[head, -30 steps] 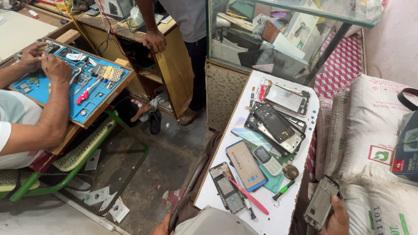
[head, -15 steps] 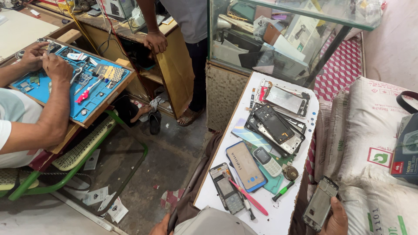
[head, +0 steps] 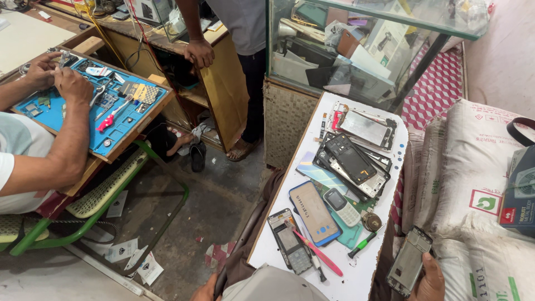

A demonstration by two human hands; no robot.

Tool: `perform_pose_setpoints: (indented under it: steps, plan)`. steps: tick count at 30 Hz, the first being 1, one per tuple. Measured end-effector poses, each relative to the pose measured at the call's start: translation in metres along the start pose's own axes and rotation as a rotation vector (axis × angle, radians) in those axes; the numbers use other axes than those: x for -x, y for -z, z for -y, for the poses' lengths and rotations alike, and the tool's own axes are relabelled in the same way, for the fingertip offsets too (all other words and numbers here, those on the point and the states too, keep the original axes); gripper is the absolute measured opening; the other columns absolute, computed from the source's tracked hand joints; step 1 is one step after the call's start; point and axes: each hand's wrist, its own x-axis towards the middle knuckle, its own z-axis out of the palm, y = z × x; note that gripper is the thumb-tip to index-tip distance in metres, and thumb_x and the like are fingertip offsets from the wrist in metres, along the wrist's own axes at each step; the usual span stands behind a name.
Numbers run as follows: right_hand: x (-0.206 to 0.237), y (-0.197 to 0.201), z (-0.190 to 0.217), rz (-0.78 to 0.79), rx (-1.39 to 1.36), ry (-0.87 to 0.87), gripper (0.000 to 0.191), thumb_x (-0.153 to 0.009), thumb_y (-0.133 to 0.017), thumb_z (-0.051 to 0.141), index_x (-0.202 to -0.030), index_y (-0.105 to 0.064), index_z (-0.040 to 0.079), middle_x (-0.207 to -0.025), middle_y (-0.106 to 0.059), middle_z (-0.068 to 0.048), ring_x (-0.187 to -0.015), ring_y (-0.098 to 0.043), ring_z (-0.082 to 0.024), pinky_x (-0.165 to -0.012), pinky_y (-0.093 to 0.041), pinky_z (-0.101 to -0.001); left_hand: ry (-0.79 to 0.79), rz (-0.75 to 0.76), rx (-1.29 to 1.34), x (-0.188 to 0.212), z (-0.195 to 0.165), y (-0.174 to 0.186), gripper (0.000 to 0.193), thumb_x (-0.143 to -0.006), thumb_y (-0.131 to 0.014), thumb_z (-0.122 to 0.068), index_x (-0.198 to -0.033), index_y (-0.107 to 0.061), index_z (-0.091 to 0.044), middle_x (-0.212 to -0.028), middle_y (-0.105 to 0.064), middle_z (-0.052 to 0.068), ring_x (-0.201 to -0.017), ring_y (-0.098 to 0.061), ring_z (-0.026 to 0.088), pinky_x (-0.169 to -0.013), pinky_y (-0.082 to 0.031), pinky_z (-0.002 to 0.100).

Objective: The person sits at a workbench holding a disassembled smartphone chassis and works on its frame with their fingers, prying and pressing at the edges of the housing. They occasionally set the phone down on the cluttered bench among other phone parts and pick it back up to continue working on it.

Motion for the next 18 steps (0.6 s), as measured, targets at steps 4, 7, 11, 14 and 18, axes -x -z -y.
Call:
perform_pose_setpoints:
  steps: [4,7,11,14,18]
  plan:
    - [-0.0001,0.0,-0.0001,0.014,-0.018,-0.006,0.048,-0.108,-0.062,0.023,-0.145,-0.055,-0.007,-0.122,-0.07,-0.02,-0.102,-0.073,-0.024,-0.082,-0.062,-0.0401,0.002,0.037,0.045,-0.0002,0.0038,-0.0014,0.074,-0.078,-0.073,-0.016,-0.144,-0.043,-0.031,-0.099,-0.075,0.022,-0.104,-0.074,0.04,-0.088,-0.055,0.048]
    - [-0.0013,0.0007,-0.0003,0.011,-0.015,-0.007,0.048,-0.108,-0.062,0.024,-0.144,-0.055,-0.006,-0.123,-0.07,-0.019,-0.103,-0.073,-0.024,-0.08,-0.062,-0.0408,0.068,0.045,0.037,-0.0012,0.0041,-0.0023,0.073,-0.079,-0.071,-0.016,-0.146,-0.043,-0.029,-0.099,-0.076,0.023,-0.104,-0.075,0.038,-0.091,-0.055,0.046]
    - [-0.0023,0.0019,-0.0011,-0.017,0.003,-0.004,0.047,-0.109,-0.061,0.024,-0.144,-0.055,-0.007,-0.124,-0.07,-0.02,-0.104,-0.073,-0.025,-0.081,-0.062,-0.0414,0.042,0.069,0.076,-0.0021,0.0041,-0.0009,0.078,-0.079,-0.072,-0.013,-0.149,-0.039,-0.024,-0.101,-0.075,0.023,-0.106,-0.075,0.036,-0.093,-0.055,0.043]
    - [-0.0024,0.0025,-0.0003,0.03,-0.036,-0.025,0.047,-0.109,-0.062,0.024,-0.145,-0.055,-0.007,-0.124,-0.07,-0.02,-0.104,-0.073,-0.024,-0.081,-0.062,-0.0415,0.092,0.049,-0.005,-0.0013,0.0032,-0.0019,0.081,-0.079,-0.074,-0.015,-0.151,-0.037,-0.026,-0.102,-0.074,0.024,-0.106,-0.074,0.037,-0.095,-0.054,0.044]
    - [-0.0018,0.0014,-0.0004,0.011,-0.017,-0.009,0.046,-0.109,-0.061,0.023,-0.144,-0.055,-0.007,-0.124,-0.07,-0.02,-0.104,-0.073,-0.025,-0.082,-0.062,-0.0416,0.046,0.018,0.002,0.0001,0.0026,-0.0022,0.082,-0.078,-0.076,-0.015,-0.15,-0.038,-0.025,-0.104,-0.074,0.023,-0.106,-0.073,0.038,-0.094,-0.054,0.045]
